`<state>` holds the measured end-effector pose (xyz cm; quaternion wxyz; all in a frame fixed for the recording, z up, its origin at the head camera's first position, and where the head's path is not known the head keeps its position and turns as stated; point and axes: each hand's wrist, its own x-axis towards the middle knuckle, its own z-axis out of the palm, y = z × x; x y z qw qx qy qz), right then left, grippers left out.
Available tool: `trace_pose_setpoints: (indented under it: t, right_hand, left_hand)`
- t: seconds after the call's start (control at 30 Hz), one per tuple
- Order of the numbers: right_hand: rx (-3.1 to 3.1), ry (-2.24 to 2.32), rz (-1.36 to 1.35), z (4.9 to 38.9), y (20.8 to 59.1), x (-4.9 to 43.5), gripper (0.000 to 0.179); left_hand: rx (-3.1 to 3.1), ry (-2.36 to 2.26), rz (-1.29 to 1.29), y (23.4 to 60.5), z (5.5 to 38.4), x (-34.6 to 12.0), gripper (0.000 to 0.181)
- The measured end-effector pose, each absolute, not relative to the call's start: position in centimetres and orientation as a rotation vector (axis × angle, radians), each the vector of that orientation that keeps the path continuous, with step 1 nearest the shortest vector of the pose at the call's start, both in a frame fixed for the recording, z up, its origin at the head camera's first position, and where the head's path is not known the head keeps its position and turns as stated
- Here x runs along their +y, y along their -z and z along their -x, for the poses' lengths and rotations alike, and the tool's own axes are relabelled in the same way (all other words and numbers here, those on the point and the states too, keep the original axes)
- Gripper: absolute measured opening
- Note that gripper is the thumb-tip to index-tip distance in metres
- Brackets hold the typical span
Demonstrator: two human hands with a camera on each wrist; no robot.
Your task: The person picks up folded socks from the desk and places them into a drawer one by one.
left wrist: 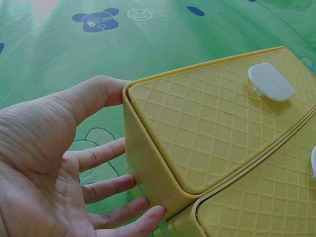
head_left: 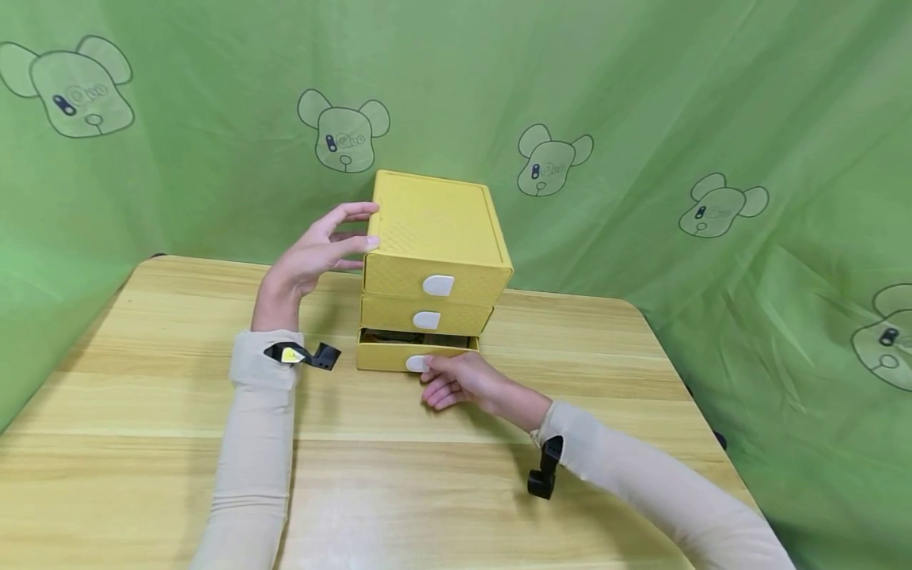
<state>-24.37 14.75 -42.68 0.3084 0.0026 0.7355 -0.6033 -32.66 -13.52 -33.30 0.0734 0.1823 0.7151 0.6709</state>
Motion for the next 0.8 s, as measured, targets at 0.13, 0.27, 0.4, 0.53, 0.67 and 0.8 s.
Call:
trace_pose_setpoints:
  t: [0.13, 0.27, 0.4, 0.53, 0.67, 0.8]
  right_hand:
    - [1.945, 1.599, -0.006, 24.7, 42.9, 14.8, 0.048]
    - [1.947, 1.604, -0.007, 25.1, 43.0, 14.8, 0.048]
    - [1.944, 1.606, -0.016, 25.4, 43.0, 14.8, 0.048]
    - [1.943, 1.605, -0.015, 25.6, 43.0, 14.8, 0.048]
    - [1.951, 1.599, -0.002, 25.7, 43.0, 14.8, 0.048]
    - [1.956, 1.595, 0.009, 25.9, 43.1, 14.9, 0.049]
  left_hand:
    - [2.150, -2.012, -0.548, 33.3, 32.7, -13.5, 0.064]
    - [2.156, -2.007, -0.547, 33.3, 32.7, -13.5, 0.064]
    - [2.152, -2.009, -0.548, 33.4, 32.8, -13.4, 0.064]
    - [2.157, -2.007, -0.548, 33.3, 32.8, -13.4, 0.064]
    - [2.157, -2.008, -0.549, 33.3, 32.7, -13.5, 0.064]
    - [2.157, -2.010, -0.549, 33.3, 32.8, -13.5, 0.064]
